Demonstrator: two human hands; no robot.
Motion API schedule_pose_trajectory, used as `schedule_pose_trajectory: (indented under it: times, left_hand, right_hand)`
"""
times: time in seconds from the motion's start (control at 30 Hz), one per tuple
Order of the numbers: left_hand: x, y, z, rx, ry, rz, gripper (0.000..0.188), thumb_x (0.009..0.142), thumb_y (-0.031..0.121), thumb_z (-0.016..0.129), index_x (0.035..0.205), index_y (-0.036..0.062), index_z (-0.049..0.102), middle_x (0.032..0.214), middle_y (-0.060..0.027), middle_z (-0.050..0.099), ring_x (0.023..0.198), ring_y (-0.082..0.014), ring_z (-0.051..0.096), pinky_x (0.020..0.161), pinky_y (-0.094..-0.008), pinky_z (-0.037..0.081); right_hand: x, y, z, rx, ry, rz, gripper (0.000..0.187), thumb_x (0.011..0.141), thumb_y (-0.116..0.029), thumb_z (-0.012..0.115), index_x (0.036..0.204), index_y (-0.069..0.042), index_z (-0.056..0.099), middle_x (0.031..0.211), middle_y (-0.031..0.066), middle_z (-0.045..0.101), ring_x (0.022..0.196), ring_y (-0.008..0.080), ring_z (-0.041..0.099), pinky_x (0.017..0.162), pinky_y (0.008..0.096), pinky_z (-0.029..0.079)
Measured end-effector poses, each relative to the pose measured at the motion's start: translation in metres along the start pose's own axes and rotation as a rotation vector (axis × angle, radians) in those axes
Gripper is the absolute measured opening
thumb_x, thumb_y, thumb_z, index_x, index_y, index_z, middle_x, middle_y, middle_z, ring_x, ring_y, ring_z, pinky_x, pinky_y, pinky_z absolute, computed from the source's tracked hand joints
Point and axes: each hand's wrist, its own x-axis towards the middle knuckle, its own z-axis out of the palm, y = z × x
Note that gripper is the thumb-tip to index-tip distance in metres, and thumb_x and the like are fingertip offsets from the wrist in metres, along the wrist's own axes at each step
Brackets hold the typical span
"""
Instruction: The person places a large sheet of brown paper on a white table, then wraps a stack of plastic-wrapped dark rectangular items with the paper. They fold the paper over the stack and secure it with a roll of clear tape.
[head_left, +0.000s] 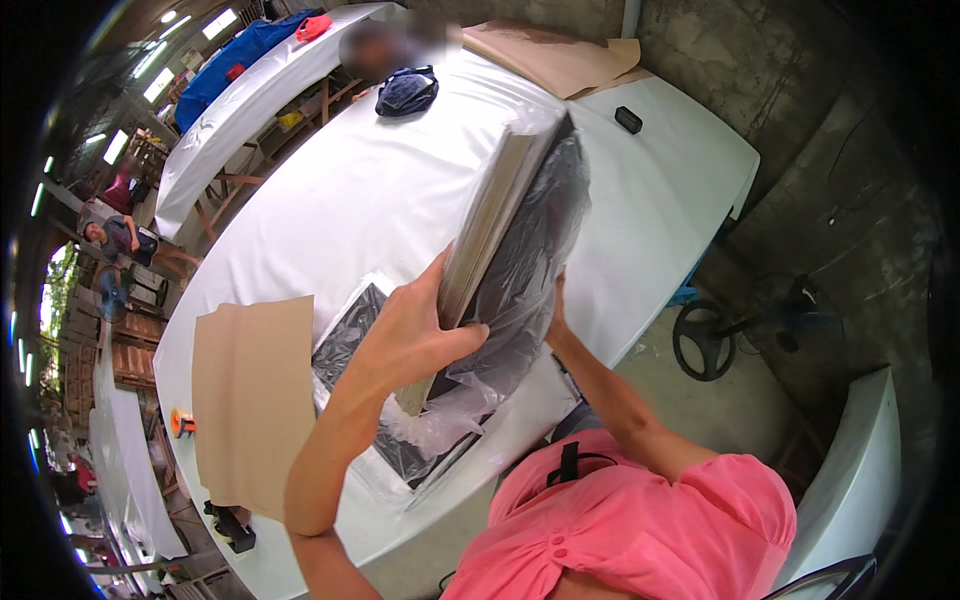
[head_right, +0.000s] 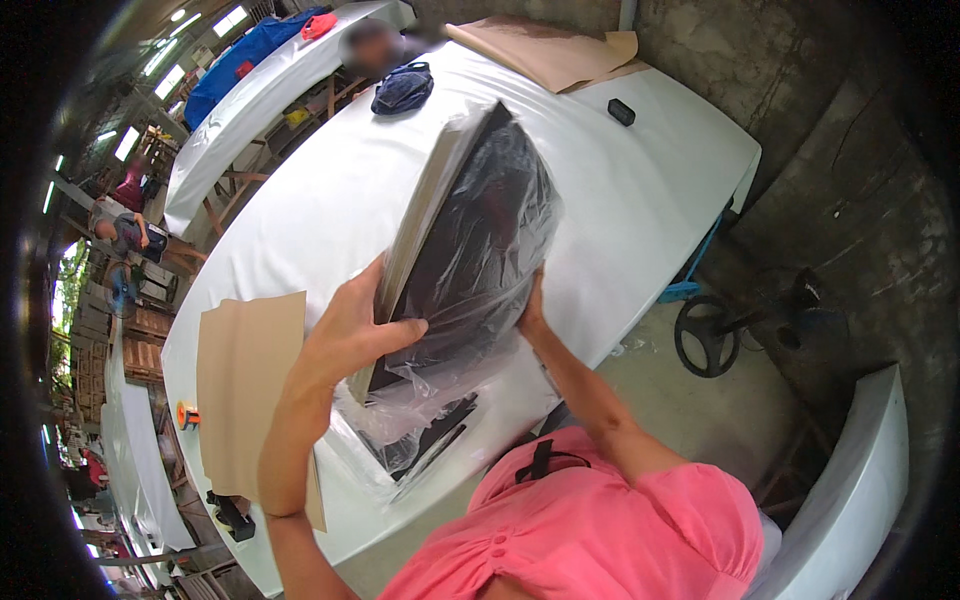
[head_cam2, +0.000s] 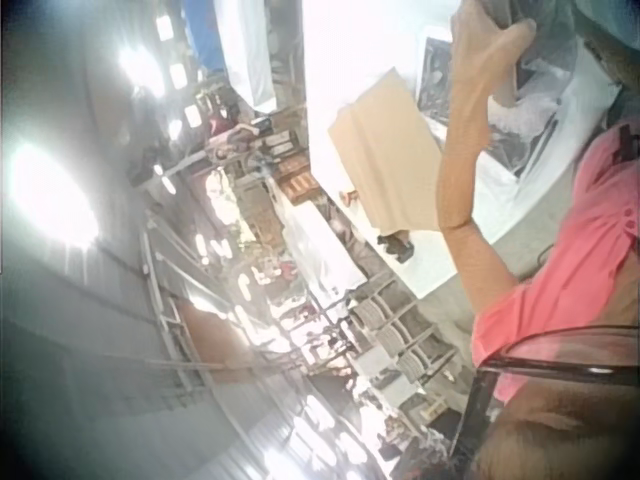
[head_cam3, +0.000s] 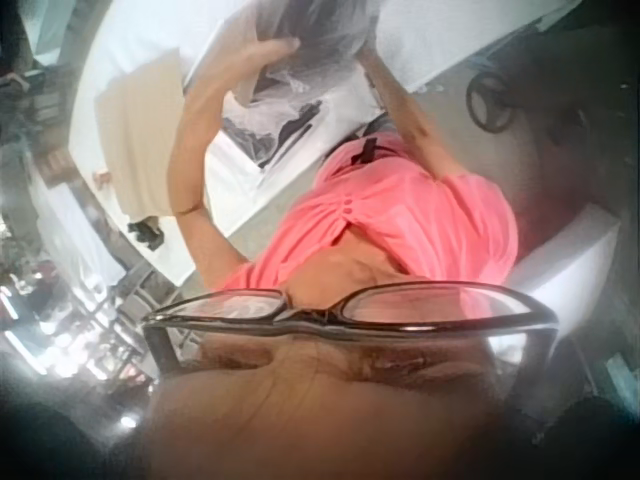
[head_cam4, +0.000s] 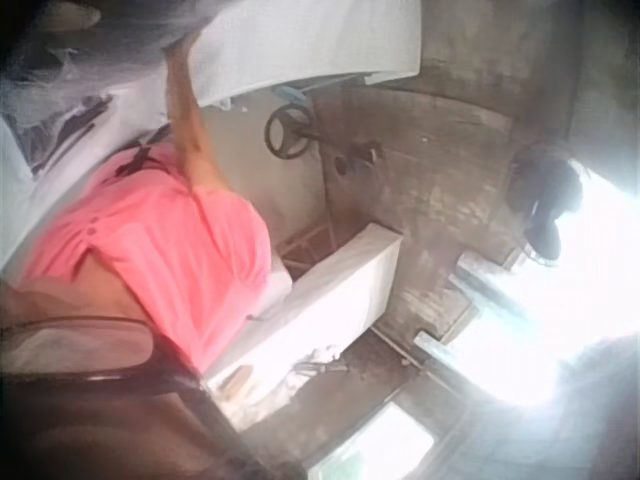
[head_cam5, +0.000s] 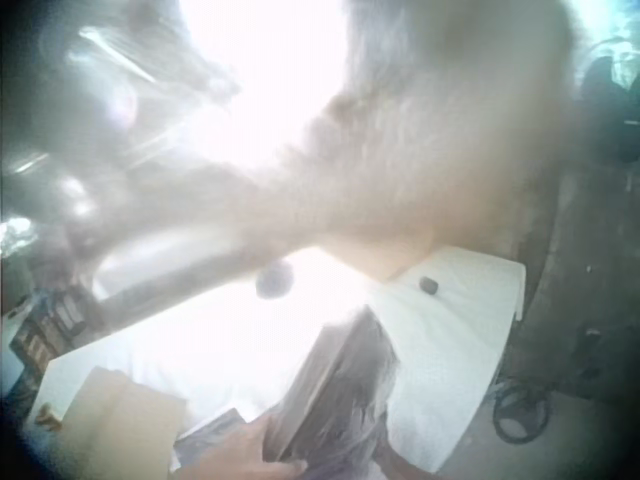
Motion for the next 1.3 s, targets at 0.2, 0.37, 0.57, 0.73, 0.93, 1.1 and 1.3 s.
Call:
schedule_pose_trajectory:
  times: [0.2,0.37,0.57,0.73,0.93,1.1,1.3]
  left_hand:
    - [0.036,0.044,0.009,0.33,-0.084,-0.066,0.082,0.065,0.02,0.06,0.136,-0.0084,0.03,0.075,-0.0264,0.06,0.069,-0.036,0.062,0.069,-0.0386,0.048]
    - [0.052,0.043,0.016,0.454,-0.11,-0.119,0.081,0.066,0.017,0.059,0.136,-0.0092,0.025,0.075,-0.0272,0.06,0.07,-0.0407,0.061,0.069,-0.043,0.047]
    - [0.097,0.041,0.037,0.587,-0.125,0.034,0.076,0.07,0.013,0.059,0.135,-0.0065,0.025,0.078,-0.0286,0.06,0.074,-0.0431,0.061,0.07,-0.0459,0.047]
    - [0.118,0.028,0.043,0.722,-0.115,0.028,0.075,0.068,0.006,0.056,0.134,-0.0109,0.023,0.104,-0.0335,0.056,0.089,-0.0426,0.06,0.078,-0.046,0.049]
    - [0.146,-0.023,0.073,1.004,-0.185,0.142,0.073,0.07,0.002,0.055,0.134,-0.0138,0.025,0.133,-0.0319,0.037,0.107,-0.0514,0.052,0.081,-0.0472,0.052]
    - [0.139,-0.09,0.133,0.811,-0.35,0.087,0.071,0.071,0.003,0.059,0.136,-0.0068,0.032,0.135,-0.0276,0.039,0.11,-0.0511,0.051,0.073,-0.046,0.056]
    - [0.11,-0.133,0.224,0.893,-0.043,0.124,0.074,0.071,0.001,0.059,0.14,0.0022,0.031,0.142,-0.0266,0.031,0.121,-0.0529,0.04,0.085,-0.0517,0.051]
  right_hand:
    - [0.029,0.009,0.067,0.129,-0.366,0.066,0.07,0.088,-0.061,0.039,0.138,-0.013,0.036,0.134,0.0103,0.047,0.119,0.0275,0.049,0.099,0.0437,0.043]
    - [0.049,0.011,0.099,0.184,-0.514,0.101,0.061,0.09,-0.055,0.043,0.134,-0.013,0.042,0.129,0.0099,0.051,0.114,0.0238,0.053,0.097,0.0414,0.047]
    - [0.138,0.003,0.053,0.178,-0.628,-0.028,0.047,0.092,-0.042,0.048,0.127,-0.011,0.048,0.123,0.0095,0.055,0.11,0.0214,0.056,0.094,0.0385,0.049]
    - [0.154,-0.009,0.031,0.164,-0.496,0.069,0.044,0.092,-0.04,0.049,0.125,-0.01,0.049,0.122,0.0092,0.056,0.109,0.0211,0.056,0.093,0.0379,0.049]
    - [0.147,-0.04,-0.006,0.084,-0.288,0.174,0.041,0.092,-0.037,0.051,0.123,-0.009,0.051,0.12,0.0088,0.057,0.108,0.0207,0.057,0.092,0.0371,0.05]
    - [0.089,-0.065,-0.072,0.044,-0.045,0.234,0.039,0.091,-0.035,0.053,0.121,-0.009,0.052,0.118,0.0085,0.058,0.108,0.0204,0.057,0.091,0.0365,0.05]
    - [0.005,-0.118,-0.113,0.033,0.205,0.239,0.036,0.091,-0.032,0.054,0.118,-0.008,0.053,0.117,0.0081,0.058,0.107,0.0201,0.057,0.09,0.0358,0.05]
